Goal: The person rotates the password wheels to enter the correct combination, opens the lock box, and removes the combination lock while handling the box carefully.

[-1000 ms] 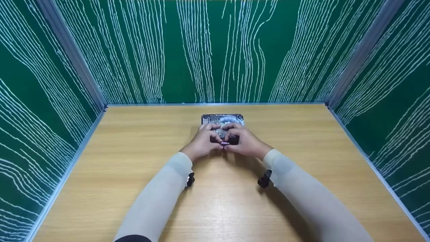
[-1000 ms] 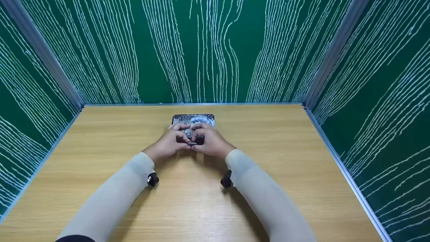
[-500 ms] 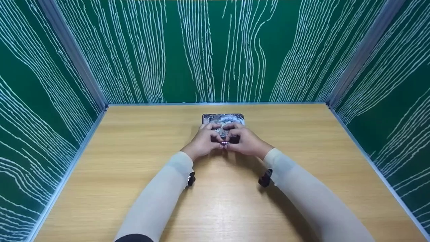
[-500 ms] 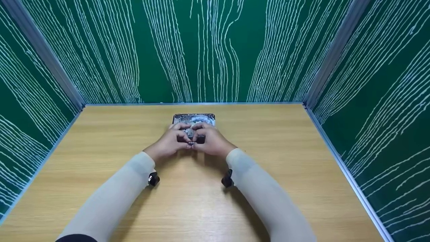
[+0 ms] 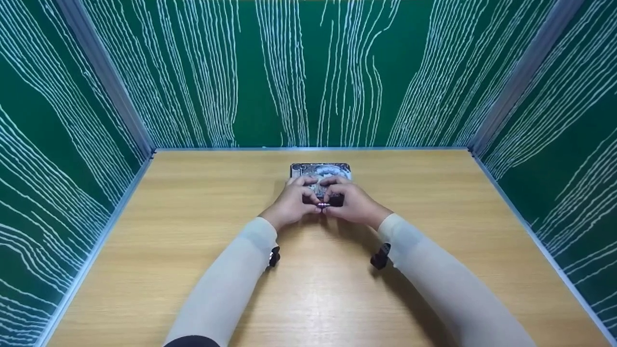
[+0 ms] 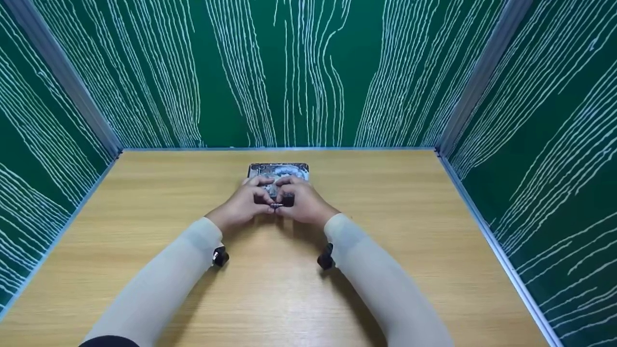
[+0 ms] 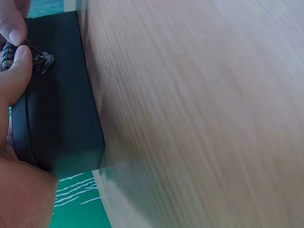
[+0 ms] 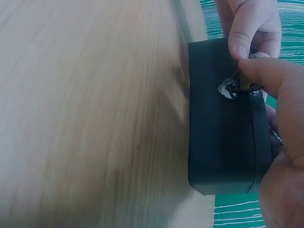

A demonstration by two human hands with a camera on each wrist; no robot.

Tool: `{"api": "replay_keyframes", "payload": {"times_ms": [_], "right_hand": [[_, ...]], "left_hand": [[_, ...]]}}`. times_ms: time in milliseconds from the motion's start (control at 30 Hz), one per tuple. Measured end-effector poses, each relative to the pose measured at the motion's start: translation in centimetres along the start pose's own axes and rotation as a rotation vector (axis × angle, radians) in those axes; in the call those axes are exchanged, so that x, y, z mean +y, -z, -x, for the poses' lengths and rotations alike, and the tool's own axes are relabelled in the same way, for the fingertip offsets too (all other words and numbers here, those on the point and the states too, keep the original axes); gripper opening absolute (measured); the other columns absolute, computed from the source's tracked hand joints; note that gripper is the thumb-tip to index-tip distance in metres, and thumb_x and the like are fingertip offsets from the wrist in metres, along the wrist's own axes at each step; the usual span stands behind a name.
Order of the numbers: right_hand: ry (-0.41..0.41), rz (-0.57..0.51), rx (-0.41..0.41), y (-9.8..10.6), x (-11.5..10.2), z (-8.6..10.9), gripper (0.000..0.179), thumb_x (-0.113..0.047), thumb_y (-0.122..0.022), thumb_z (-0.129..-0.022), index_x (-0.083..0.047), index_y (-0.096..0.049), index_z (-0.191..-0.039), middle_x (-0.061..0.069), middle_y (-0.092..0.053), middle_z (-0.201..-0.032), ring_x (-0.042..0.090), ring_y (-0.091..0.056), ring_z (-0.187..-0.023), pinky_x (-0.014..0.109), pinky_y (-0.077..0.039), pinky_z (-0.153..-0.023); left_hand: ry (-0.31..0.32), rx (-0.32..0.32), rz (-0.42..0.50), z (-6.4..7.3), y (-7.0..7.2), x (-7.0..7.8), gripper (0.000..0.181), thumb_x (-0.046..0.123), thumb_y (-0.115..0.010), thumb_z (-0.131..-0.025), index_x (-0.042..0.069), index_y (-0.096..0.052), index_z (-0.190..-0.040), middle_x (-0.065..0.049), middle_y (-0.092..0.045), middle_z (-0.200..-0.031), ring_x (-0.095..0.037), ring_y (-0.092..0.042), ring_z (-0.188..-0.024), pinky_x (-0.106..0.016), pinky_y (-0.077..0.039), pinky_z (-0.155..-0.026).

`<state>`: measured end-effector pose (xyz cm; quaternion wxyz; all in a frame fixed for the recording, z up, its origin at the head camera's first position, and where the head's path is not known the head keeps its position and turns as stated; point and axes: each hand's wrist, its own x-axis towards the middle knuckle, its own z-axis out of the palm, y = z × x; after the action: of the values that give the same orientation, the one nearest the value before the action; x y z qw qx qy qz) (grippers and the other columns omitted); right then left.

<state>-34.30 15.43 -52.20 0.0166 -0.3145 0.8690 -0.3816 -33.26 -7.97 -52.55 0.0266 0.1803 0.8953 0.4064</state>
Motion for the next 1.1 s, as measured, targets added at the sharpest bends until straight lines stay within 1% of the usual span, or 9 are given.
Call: {"api": "replay_keyframes", "payload": {"times_ms": [200,433,633,733,933,1100], "right_hand": [[0.003,-0.003,-0.001,0.05,0.04,-0.03,0.013,-0.013,-0.091,-0.095,-0.014,-0.080,-0.100,0.012,-0.063,-0.160,0.043,-0.055,-0.155,0.058,-0.042,-0.135],[0.056,-0.013,0.007,-0.01,0.12,-0.01,0.012,-0.009,-0.090,-0.095,-0.011,-0.079,-0.098,0.014,-0.066,-0.158,0.044,-0.057,-0.153,0.063,-0.036,-0.136],[0.056,-0.005,0.009,0.03,0.11,0.10,0.017,-0.011,-0.091,-0.093,-0.013,-0.079,-0.105,0.013,-0.065,-0.159,0.045,-0.056,-0.154,0.065,-0.035,-0.136],[0.056,0.000,0.007,0.06,-0.01,0.15,0.016,-0.010,-0.091,-0.093,-0.013,-0.079,-0.104,0.014,-0.064,-0.159,0.046,-0.056,-0.154,0.066,-0.035,-0.136],[0.033,0.010,-0.001,0.08,-0.14,0.16,0.014,-0.012,-0.091,-0.095,-0.013,-0.080,-0.103,0.012,-0.063,-0.161,0.044,-0.055,-0.155,0.065,-0.034,-0.137],[0.028,-0.002,0.002,0.11,-0.17,0.23,0.018,-0.012,-0.093,-0.092,-0.013,-0.079,-0.104,0.012,-0.063,-0.161,0.045,-0.054,-0.156,0.063,-0.038,-0.136]], "left_hand": [[-0.012,0.003,-0.011,0.03,0.00,-0.04,0.012,0.017,-0.095,-0.091,0.015,-0.083,-0.089,0.003,-0.053,-0.174,-0.037,-0.026,-0.173,-0.059,-0.014,-0.145],[-0.031,0.008,-0.024,0.14,0.01,-0.12,0.012,0.016,-0.095,-0.092,0.014,-0.084,-0.089,-0.001,-0.055,-0.172,-0.038,-0.031,-0.171,-0.056,-0.021,-0.144],[-0.028,0.004,-0.026,0.10,0.06,-0.10,0.012,0.016,-0.095,-0.092,0.014,-0.083,-0.089,-0.001,-0.054,-0.173,-0.039,-0.028,-0.172,-0.057,-0.018,-0.145],[-0.024,0.002,-0.023,0.07,0.04,-0.12,0.012,0.016,-0.095,-0.092,0.014,-0.083,-0.089,0.000,-0.054,-0.173,-0.038,-0.027,-0.172,-0.058,-0.017,-0.145],[-0.006,-0.004,-0.016,0.03,0.01,-0.08,0.012,0.016,-0.095,-0.091,0.014,-0.083,-0.090,0.003,-0.053,-0.174,-0.037,-0.025,-0.174,-0.057,-0.015,-0.145],[-0.003,-0.002,-0.012,0.08,0.01,0.04,0.013,0.016,-0.095,-0.091,0.015,-0.083,-0.089,0.003,-0.053,-0.174,-0.036,-0.025,-0.174,-0.059,-0.015,-0.145]]}}
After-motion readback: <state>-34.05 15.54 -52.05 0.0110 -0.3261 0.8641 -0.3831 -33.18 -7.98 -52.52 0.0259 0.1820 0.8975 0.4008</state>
